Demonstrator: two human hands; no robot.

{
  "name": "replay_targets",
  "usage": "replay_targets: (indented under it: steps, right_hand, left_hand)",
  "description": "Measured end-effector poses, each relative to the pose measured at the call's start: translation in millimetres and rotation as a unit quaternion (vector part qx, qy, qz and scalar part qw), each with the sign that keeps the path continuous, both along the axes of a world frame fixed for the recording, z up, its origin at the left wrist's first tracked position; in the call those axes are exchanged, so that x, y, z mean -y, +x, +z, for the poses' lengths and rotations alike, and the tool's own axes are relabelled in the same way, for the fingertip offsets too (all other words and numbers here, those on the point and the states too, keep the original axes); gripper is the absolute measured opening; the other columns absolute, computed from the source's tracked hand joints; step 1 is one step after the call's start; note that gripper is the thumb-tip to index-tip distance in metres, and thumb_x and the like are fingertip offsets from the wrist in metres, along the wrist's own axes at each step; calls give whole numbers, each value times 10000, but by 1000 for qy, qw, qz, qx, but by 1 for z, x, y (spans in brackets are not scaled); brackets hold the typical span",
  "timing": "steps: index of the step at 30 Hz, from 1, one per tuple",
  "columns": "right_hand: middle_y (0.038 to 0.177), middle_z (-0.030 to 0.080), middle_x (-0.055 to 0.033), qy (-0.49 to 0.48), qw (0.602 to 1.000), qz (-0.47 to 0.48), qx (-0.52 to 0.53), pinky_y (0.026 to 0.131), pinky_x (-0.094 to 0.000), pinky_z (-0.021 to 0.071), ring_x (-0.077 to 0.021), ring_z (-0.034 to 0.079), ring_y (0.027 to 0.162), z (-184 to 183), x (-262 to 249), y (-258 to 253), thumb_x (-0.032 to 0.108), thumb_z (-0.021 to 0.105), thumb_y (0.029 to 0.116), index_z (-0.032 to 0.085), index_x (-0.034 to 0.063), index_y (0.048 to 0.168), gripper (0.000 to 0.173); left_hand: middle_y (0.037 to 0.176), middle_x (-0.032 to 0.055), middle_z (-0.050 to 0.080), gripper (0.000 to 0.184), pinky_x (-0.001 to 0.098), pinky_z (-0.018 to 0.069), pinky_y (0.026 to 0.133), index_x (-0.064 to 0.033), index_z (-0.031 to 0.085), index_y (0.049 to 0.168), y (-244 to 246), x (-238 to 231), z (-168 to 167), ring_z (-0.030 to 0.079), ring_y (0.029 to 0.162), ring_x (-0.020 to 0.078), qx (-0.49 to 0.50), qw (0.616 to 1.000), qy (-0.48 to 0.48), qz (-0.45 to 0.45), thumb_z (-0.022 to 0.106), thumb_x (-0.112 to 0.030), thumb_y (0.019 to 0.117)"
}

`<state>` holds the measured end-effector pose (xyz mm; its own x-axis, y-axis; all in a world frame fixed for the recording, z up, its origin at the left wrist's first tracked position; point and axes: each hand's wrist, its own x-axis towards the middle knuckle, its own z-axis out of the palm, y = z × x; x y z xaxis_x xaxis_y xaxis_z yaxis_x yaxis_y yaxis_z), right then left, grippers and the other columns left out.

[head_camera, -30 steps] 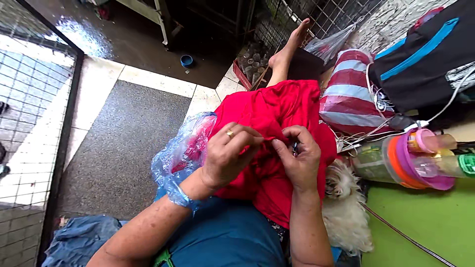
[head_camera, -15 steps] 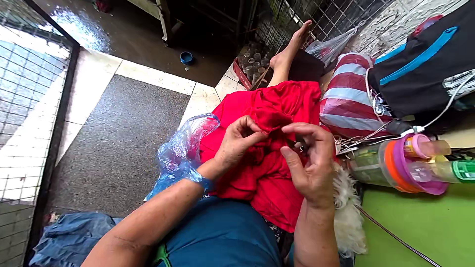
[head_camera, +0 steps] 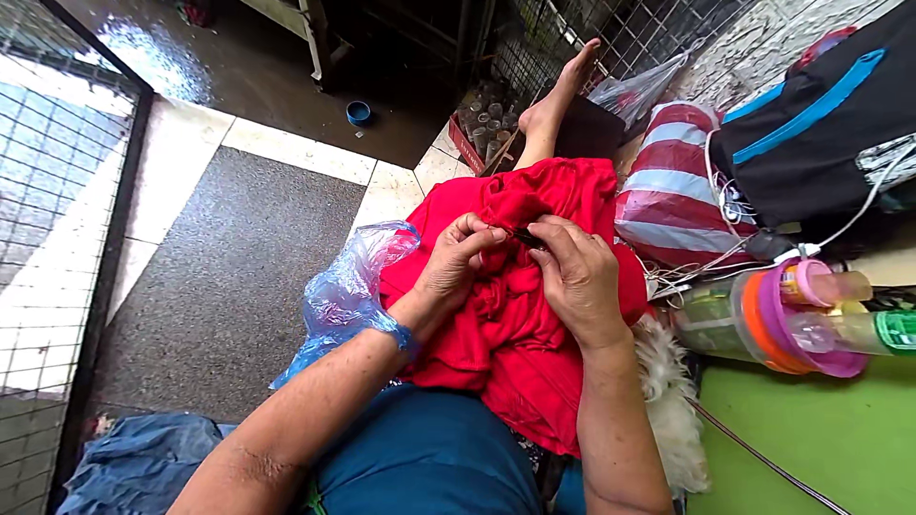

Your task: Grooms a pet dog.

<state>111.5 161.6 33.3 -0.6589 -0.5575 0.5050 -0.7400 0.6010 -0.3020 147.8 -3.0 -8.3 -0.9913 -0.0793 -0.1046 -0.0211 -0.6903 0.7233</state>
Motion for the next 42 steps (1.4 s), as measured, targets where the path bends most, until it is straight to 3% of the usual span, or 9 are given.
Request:
replay_targets:
  steps: [5,10,14,19,27,33,38,40,42]
  right_hand:
    - [1208,718,-202,20,1000,9,10,790,-512,531,-363,719,1019,3,-1,1,32,631,938,738,17,1130,221]
    - [1194,723,-205,21,1000,3,-3,790,-511,533,-365,723,1006,0,4,2,33,624,943,735,17,1144,229]
    - [1185,727,-203,13,1000,3,-19,757,-491,527,-348,728,976,-5,8,1,58,614,973,743,25,1139,213]
    - [1173,732,-195,-6,999,4,-32,782,-467,531,-332,728,977,-11,6,0,80,620,981,741,28,1141,206]
    - [1094,754,-169,14,1000,7,-20,726,-478,535,-327,734,890,-9,9,0,12,612,955,757,40,1124,225]
    - [1004,720,-189,-49,994,-23,91,700,-466,546,-308,708,824,-4,6,-1,11,604,972,646,-16,1217,250]
    - [1127,628,-68,-217,957,6,191,688,-152,489,-7,582,824,12,4,-1,73,605,976,509,-16,1296,345]
    - [1058,631,-38,-199,955,66,211,670,-150,507,0,588,786,28,23,2,60,623,959,511,-18,1275,345]
    - [1005,663,-97,-110,961,115,227,612,-256,538,-101,623,729,45,54,6,53,677,924,565,-31,1237,343]
  left_hand:
    - [754,-67,661,274,153,507,615,-198,567,768,4,-5,4,606,662,-9,49,997,6,54,568,-22,978]
    - [757,-84,663,291,104,415,491,-212,577,743,9,-6,-3,546,583,-51,17,998,-25,56,613,-12,951]
    - [784,-82,688,291,103,432,519,-210,587,747,10,-8,-1,583,630,-53,25,997,-41,54,610,-4,951]
    - [721,-82,630,300,113,387,484,-209,547,729,8,-6,0,507,557,-43,44,998,-23,37,595,-22,958]
    - [728,-69,652,278,136,436,521,-195,562,745,6,-5,-2,559,600,-24,42,998,-38,10,609,12,925]
    - [817,-49,692,233,195,531,676,-199,592,769,13,3,-19,648,765,23,-63,996,-57,-37,640,10,860]
    - [903,-5,695,167,243,543,852,-80,593,750,17,-8,-20,658,941,50,-173,967,-183,-39,698,49,773]
    - [909,36,694,114,251,530,857,-28,634,759,17,-13,-19,647,955,68,-195,949,-248,-14,734,25,760]
    - [851,55,707,129,232,542,791,16,687,803,22,-17,-13,659,858,49,-180,930,-318,33,788,-8,729]
